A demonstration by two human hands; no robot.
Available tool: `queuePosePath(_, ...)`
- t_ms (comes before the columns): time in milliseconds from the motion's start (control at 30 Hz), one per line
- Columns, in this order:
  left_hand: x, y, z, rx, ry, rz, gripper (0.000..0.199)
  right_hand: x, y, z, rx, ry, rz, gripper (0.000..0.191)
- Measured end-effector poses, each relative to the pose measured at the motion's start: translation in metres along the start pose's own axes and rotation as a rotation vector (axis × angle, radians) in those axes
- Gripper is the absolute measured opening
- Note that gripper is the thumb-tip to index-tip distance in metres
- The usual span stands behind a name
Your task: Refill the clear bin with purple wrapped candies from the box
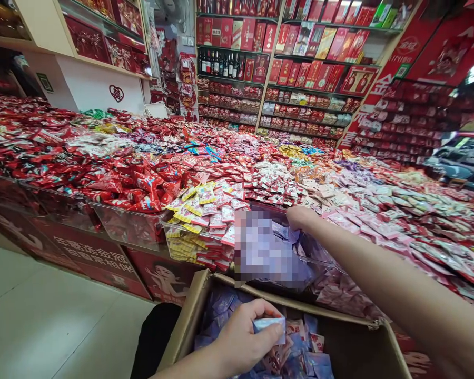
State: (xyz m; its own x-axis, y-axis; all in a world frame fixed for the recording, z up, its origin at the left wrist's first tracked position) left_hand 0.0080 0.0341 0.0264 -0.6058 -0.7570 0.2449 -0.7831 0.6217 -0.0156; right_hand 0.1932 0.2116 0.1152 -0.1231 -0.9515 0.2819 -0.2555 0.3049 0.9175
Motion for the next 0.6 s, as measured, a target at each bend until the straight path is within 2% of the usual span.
queuePosePath(167,0.003,0.0,-0.003,-0.081,-0.018,0.014,0.026,0.006,0.002,-0.001,-0.001,-0.029,0.001,0.03)
queuePosePath(433,0.004,0.007,-0.012,-0.205,-0.11,-0.052,0.021,-0.009,0.0,-0.004,0.009,0.021,0.025,0.037)
queuePosePath(600,0.005,0.009,-0.015,-0.248,-0.132,-0.088,0.029,-0.007,0.001,-0.004,0.01,0.034,0.006,0.04)
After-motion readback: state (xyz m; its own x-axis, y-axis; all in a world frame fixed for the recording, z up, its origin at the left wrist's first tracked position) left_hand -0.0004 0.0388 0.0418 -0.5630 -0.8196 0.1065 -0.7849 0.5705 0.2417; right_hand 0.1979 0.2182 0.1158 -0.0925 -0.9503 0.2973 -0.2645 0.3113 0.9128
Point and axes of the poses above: each hand's wrist, its own x-axis away from the middle knuckle, its own y-axis out of the back of the hand, z = x × y, the point moved 5 cm from there along -x, towards the middle knuckle, and after that the axes turned 3 degrees about y, right-handed, at the moved point
